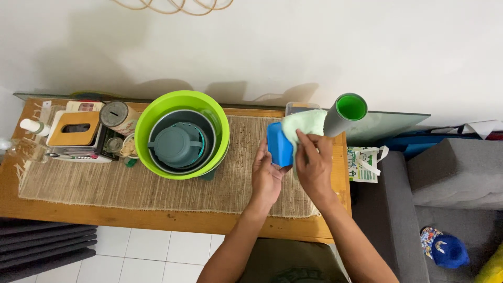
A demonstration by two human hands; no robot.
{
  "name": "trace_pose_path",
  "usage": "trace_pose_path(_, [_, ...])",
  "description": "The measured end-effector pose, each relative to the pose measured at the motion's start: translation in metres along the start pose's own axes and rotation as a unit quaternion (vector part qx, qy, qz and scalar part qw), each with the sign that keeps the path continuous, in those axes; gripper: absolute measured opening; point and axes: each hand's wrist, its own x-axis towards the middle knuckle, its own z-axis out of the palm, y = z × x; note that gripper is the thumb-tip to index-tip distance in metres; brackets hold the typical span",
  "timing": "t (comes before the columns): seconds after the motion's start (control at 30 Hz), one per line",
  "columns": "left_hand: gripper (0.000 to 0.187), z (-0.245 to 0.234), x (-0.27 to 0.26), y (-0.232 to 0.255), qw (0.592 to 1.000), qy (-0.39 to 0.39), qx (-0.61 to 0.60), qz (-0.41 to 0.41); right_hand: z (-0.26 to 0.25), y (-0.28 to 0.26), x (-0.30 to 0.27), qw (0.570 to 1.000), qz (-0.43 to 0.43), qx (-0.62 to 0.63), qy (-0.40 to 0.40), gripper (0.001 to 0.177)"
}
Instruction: Wiping plastic food containers with a cloth to clean them.
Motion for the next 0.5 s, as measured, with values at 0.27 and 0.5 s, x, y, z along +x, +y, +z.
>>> trace_pose_path(0.27, [0.046,-0.046,0.034,-0.035,0.999,0.012,0.045,0.004,0.014,-0.012,-0.027,0.997,-0.002,0.063,-0.033,0.040])
trace_pose_path(0.5, [0.050,0.018,-0.001,0.015,1.000,-0.017,0.020,-0.010,0.008,0.011,0.002,1.000,0.009,0.000,0.028,0.039])
